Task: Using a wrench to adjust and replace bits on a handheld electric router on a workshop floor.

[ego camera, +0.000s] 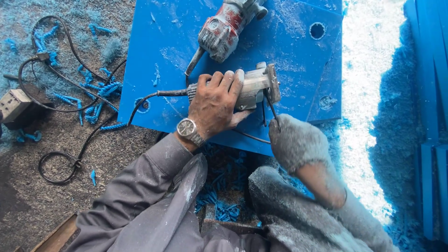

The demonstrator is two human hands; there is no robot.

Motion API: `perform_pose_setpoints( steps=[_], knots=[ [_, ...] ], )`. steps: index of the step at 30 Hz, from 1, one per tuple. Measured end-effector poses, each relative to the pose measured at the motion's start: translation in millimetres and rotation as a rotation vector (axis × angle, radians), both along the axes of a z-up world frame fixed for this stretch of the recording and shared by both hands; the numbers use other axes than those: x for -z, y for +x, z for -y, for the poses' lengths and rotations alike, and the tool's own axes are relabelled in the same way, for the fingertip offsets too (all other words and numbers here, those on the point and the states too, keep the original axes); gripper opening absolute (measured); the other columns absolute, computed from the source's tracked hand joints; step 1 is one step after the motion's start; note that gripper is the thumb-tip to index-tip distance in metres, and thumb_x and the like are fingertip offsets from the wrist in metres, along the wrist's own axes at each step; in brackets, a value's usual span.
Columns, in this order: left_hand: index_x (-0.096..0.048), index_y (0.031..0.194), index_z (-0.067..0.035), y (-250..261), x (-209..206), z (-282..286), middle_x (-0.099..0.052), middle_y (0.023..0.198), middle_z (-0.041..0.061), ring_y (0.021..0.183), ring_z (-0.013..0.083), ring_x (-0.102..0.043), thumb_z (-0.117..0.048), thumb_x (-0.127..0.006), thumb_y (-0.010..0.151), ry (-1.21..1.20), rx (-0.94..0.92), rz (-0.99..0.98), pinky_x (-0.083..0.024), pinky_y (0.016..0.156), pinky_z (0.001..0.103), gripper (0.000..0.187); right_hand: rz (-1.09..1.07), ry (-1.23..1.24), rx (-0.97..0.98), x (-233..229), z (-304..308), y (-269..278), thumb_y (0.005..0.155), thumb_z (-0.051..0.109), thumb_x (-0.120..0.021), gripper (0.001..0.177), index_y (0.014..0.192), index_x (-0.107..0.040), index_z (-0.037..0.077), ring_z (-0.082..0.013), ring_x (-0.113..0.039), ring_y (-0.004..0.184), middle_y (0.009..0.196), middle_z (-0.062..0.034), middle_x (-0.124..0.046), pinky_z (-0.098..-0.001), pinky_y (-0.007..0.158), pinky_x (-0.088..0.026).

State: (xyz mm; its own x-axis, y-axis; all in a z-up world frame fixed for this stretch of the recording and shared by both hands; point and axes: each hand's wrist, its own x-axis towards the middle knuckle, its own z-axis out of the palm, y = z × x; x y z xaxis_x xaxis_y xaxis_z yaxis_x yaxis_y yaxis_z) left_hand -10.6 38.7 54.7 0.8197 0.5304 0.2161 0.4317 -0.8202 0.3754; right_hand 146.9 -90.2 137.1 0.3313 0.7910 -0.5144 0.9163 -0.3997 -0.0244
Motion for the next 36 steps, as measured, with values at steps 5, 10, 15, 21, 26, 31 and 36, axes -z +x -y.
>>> perform_pose_setpoints(
  steps=[5, 10, 15, 21, 26, 31, 36],
  knots=[
    [-0.058, 0.131, 0.008, 4.2, 0.9, -17.2, -0.065, 0.106, 0.016, 0.091, 0.0279, -0.062, -0.064, -0.079, 0.080, 0.025, 0.080, -0.068, -0.047, 0.077, 0.046, 0.091, 0.016, -0.321, -0.192, -6.6, -20.6, 3.6, 0.105, 0.032, -0.045, 0.031, 0.101, -0.070, 0.013, -0.0319, -0.073, 0.081, 0.093, -0.0109, -0.073, -0.0466, 0.065, -0.059],
    [-0.062, 0.125, 0.008, 3.6, 6.9, -25.7, -0.067, 0.103, 0.017, 0.087, 0.0268, -0.063, -0.069, -0.074, 0.078, -0.028, 0.074, -0.019, -0.048, 0.073, 0.043, 0.091, 0.067, -0.149, -0.187, 9.9, -10.5, 1.5, 0.104, 0.025, -0.044, 0.027, 0.110, -0.067, 0.012, -0.0319, -0.074, 0.074, 0.084, -0.0112, -0.071, -0.0466, 0.054, -0.059],
    [-0.062, 0.125, 0.007, 1.4, 7.9, -27.0, -0.067, 0.106, 0.018, 0.091, 0.0292, -0.064, -0.074, -0.077, 0.077, -0.096, 0.086, -0.031, -0.048, 0.074, 0.044, 0.096, 0.143, -0.034, -0.242, 21.9, -0.9, 1.5, 0.101, 0.023, -0.050, 0.021, 0.104, -0.067, 0.013, -0.0318, -0.074, 0.068, 0.076, -0.0106, -0.070, -0.0460, 0.049, -0.057],
    [-0.060, 0.126, 0.007, 1.8, 6.3, -28.0, -0.066, 0.108, 0.018, 0.091, 0.0301, -0.063, -0.072, -0.083, 0.072, -0.085, 0.045, 0.003, -0.048, 0.073, 0.045, 0.098, 0.119, 0.005, -0.133, 34.0, -0.8, 4.7, 0.110, 0.030, -0.047, 0.032, 0.093, -0.068, 0.012, -0.0306, -0.072, 0.062, 0.069, -0.0099, -0.067, -0.0443, 0.050, -0.056],
    [-0.060, 0.121, 0.006, 9.2, 8.3, -36.8, -0.066, 0.104, 0.017, 0.092, 0.0303, -0.065, -0.072, -0.085, 0.066, -0.043, 0.030, 0.035, -0.049, 0.070, 0.044, 0.099, 0.225, 0.306, -0.389, 39.3, -7.5, 14.2, 0.094, 0.023, -0.051, 0.021, 0.092, -0.070, 0.014, -0.0273, -0.069, 0.049, 0.065, -0.0064, -0.066, -0.0419, 0.034, -0.051],
    [-0.061, 0.110, 0.003, 15.6, 14.7, -39.9, -0.065, 0.097, 0.016, 0.084, 0.0298, -0.066, -0.070, -0.087, 0.069, -0.077, 0.069, 0.008, -0.053, 0.068, 0.043, 0.088, 0.170, 0.000, -0.239, 29.0, -20.1, 24.3, 0.112, 0.036, -0.043, 0.041, 0.088, -0.066, 0.013, -0.0225, -0.068, 0.054, 0.061, -0.0058, -0.063, -0.0390, 0.044, -0.055],
    [-0.060, 0.111, 0.002, 24.0, 11.6, -33.4, -0.064, 0.097, 0.016, 0.082, 0.0291, -0.066, -0.068, -0.086, 0.072, -0.083, -0.005, 0.005, -0.053, 0.065, 0.042, 0.084, 0.108, -0.279, -0.309, 7.7, -55.0, 50.5, 0.114, 0.036, -0.035, 0.042, 0.099, -0.066, 0.013, -0.0253, -0.071, 0.061, 0.073, -0.0087, -0.068, -0.0402, 0.052, -0.058]
  ],
)
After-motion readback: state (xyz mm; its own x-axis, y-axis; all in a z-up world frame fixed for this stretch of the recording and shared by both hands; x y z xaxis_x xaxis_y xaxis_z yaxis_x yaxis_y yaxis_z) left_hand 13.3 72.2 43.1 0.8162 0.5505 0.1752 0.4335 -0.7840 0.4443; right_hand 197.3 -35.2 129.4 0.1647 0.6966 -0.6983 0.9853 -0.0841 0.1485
